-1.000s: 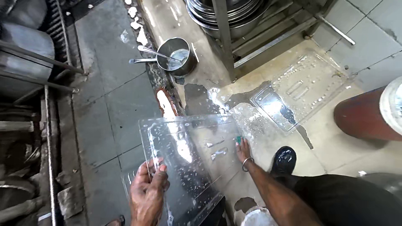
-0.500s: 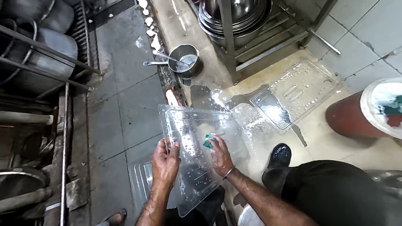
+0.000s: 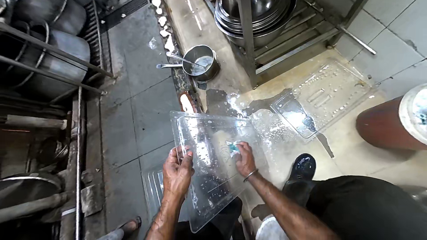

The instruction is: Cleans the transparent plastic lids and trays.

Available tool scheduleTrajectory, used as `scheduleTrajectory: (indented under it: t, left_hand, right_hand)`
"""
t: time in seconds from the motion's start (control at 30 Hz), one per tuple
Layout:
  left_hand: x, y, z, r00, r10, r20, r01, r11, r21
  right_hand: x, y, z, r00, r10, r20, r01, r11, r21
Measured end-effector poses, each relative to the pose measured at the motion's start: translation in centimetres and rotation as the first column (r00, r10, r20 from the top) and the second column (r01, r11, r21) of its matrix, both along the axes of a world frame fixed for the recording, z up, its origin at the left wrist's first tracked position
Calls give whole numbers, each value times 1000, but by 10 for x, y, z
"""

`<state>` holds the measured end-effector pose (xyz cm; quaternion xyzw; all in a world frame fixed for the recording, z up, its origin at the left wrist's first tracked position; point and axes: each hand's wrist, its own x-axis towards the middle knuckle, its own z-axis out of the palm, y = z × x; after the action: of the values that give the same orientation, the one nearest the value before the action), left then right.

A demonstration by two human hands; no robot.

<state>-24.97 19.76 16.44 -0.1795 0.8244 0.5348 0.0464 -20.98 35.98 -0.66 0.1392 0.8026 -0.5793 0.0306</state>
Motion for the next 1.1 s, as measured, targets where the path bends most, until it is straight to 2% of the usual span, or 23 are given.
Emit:
scheduleTrajectory:
  t: [0.13,0.2,0.27,0.33,0.4,0.5,0.6,0.67,0.73,0.8,0.87,0.93,1.03,1.1]
  left_hand:
    - [-1,-3,-5,1000,-11,-15,10,999,-50]
    - [1,-4,-9,999,-22,-34,18,994,-111]
    - [5,-6,-11,998,-32,-50,26,993,-118]
    - [6,-4,-11,998,18,-52,-21,999,-49]
    - [6,-4,-11,997,68,-34,-67,998,22]
    - [4,-3,-11,998,66,-15,-65,997,48]
    - [1,3,-6,998,58,2,-58,996,66]
    - [0,9,-4,999,36,1,-36,997,72]
    - [0,11,-2,1000,0,-1,0,999,37]
    - [-1,10,-2,1000,-25,-7,25,1000,0]
    - [-1,9,-1,999,-38,-5,38,999,-12]
    - [0,6,0,998,-62,11,62,998,-19]
    - [0,0,-1,995,-95,19,95,995,-7]
    - [1,-4,-3,994,-103,25,103,995,15]
  right_hand:
    - [4,-49,62,928,48,-370,-79,995,-68]
    - [13,-63,72,871,114,-477,-170,983,-76]
    - [28,-67,67,827,180,-533,-233,972,-34]
    - [44,-61,48,836,233,-496,-246,968,41]
    - [63,-46,13,896,236,-376,-214,972,99]
    - [87,-1,-69,983,185,-10,-181,972,149]
    - [69,52,-130,909,125,399,-179,978,103]
    - [41,71,-143,856,70,513,-136,986,93]
    - [14,61,-134,901,40,432,-73,996,59]
    - [-18,44,-110,973,53,226,-41,998,-56]
    - [-57,35,-99,997,77,0,-77,986,-148]
    - [-98,34,-97,981,140,-134,-162,971,-174]
    - [-143,37,-110,976,192,-102,-199,978,-68]
    - [-154,47,-136,980,180,78,-184,982,45]
